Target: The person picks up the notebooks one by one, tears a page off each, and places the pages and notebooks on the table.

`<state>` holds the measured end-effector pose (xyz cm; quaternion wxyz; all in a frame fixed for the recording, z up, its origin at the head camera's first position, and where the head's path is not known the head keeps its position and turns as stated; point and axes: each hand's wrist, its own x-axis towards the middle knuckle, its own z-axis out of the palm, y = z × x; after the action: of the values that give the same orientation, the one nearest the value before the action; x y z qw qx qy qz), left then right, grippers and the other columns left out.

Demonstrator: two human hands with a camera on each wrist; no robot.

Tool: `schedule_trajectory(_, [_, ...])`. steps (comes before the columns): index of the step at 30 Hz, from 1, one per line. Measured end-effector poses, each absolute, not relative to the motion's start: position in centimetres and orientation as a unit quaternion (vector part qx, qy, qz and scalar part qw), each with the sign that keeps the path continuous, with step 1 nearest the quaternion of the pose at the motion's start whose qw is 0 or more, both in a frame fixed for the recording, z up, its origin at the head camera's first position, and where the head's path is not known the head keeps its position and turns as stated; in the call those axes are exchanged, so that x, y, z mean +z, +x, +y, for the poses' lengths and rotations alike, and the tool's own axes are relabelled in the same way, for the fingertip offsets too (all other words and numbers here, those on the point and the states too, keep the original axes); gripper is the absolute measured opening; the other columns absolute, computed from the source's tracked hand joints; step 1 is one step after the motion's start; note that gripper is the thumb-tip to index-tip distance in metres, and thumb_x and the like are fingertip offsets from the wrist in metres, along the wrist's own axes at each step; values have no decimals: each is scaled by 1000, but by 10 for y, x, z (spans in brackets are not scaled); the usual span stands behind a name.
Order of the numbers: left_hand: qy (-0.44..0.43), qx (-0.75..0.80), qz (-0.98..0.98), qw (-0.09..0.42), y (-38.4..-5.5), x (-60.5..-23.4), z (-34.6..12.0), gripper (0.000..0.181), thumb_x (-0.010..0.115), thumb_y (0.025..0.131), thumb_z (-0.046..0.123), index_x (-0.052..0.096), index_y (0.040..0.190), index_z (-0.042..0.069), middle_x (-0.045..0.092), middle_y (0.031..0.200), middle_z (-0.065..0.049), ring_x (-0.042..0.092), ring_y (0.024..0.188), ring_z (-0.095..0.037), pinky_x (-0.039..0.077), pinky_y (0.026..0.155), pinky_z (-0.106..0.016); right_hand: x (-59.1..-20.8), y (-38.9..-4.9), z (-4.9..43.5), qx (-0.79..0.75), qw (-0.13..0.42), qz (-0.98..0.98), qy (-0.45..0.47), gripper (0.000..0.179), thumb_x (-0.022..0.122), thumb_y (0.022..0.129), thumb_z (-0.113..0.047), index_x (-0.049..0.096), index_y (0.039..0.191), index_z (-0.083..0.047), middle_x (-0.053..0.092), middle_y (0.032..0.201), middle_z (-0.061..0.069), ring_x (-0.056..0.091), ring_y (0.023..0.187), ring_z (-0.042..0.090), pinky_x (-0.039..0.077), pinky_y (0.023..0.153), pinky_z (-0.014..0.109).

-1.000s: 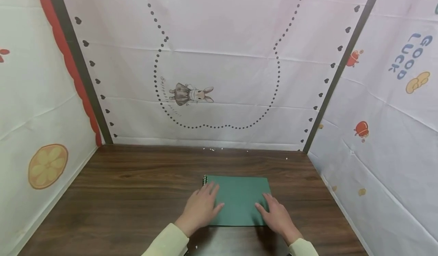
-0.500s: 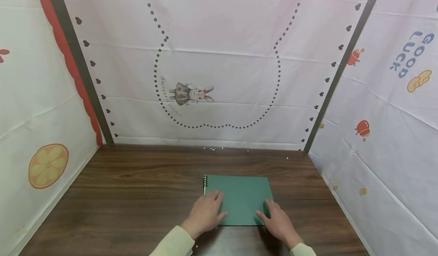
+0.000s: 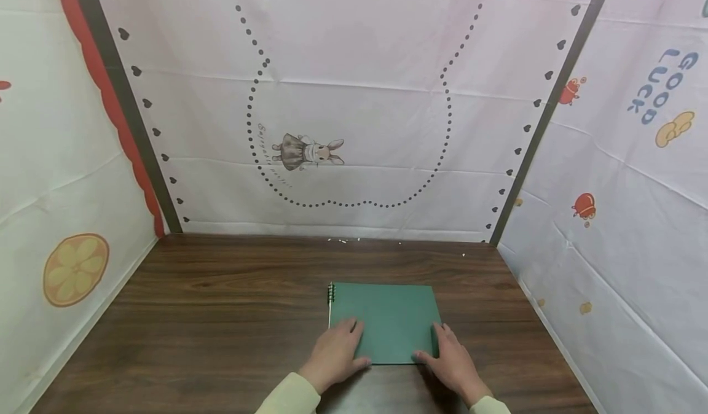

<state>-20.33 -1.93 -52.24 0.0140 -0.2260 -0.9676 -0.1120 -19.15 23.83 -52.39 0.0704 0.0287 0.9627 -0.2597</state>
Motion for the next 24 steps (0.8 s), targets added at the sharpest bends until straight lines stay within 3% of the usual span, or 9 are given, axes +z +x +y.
schedule_trajectory(6, [-235, -107, -966, 24, -203, -522, -17, 72, 75, 77, 51, 57, 131, 6, 58, 133, -17, 57, 122, -31, 51, 95, -46, -525, -191, 245, -264, 78, 961, 21, 95, 78, 75, -50, 38, 145, 1, 33, 149, 34, 41, 132, 50, 37, 103, 63])
schedule_trajectory(16, [-257, -82, -961, 59, -201, -523, -16, 72, 80, 70, 51, 60, 125, 8, 60, 130, -16, 59, 118, -31, 55, 88, -45, -523, -191, 245, -255, 90, 962, 23, 93, 82, 71, -46, 43, 142, -1, 35, 149, 31, 42, 130, 51, 40, 99, 63])
schedule_trajectory(24, [-245, -102, -964, 25, -202, -520, -17, 68, 77, 74, 50, 60, 127, 11, 58, 134, -16, 59, 119, -31, 55, 88, -46, -525, -190, 246, -274, 83, 958, 24, 96, 83, 71, -43, 39, 144, 2, 34, 149, 32, 39, 133, 50, 37, 103, 62])
